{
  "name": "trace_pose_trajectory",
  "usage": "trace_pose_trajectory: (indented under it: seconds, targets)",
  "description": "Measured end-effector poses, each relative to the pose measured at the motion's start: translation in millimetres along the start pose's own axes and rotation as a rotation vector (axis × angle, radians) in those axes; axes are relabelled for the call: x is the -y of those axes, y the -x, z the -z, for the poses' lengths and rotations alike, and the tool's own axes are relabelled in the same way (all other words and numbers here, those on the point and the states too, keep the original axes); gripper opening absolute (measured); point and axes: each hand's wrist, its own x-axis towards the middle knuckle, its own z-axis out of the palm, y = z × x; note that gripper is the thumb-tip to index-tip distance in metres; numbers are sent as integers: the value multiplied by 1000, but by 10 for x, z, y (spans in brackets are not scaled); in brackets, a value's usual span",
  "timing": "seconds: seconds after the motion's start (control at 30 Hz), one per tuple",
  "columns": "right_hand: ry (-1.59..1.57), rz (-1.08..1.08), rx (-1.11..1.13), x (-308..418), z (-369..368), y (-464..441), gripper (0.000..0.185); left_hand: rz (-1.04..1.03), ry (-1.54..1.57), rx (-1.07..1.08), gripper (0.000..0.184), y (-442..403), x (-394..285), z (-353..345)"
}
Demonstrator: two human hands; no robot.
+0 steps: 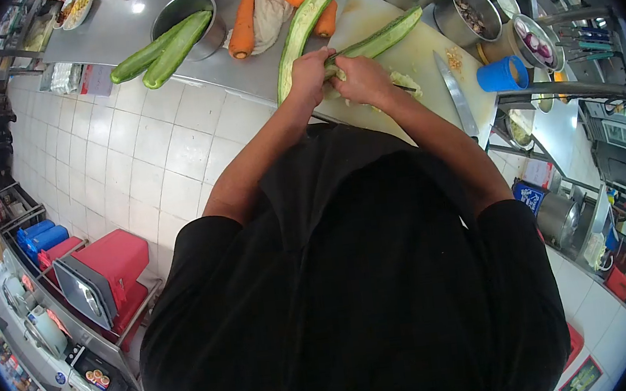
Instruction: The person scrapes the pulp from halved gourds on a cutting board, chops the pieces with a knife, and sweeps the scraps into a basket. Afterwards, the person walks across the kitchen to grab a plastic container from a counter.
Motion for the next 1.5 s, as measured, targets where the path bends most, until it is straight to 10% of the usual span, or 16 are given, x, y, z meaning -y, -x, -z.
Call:
trace_pose_trajectory:
  seconds: [0.47,0.77,1.17,1.5]
  targets:
    - [-443,-110,154,-93,71,-150,30,21,-86,19,30,60,-103,-21]
    - [-64,211,-260,50,-87,297,28,180,5,125,31,49,-103,-39]
    - [20,-138,-425,-619,195,735,30,255,117,149,38,145,-331,-163]
    - [160,-380,-75,-285,499,-116,22,19,34,95,31,23,-56,-226]
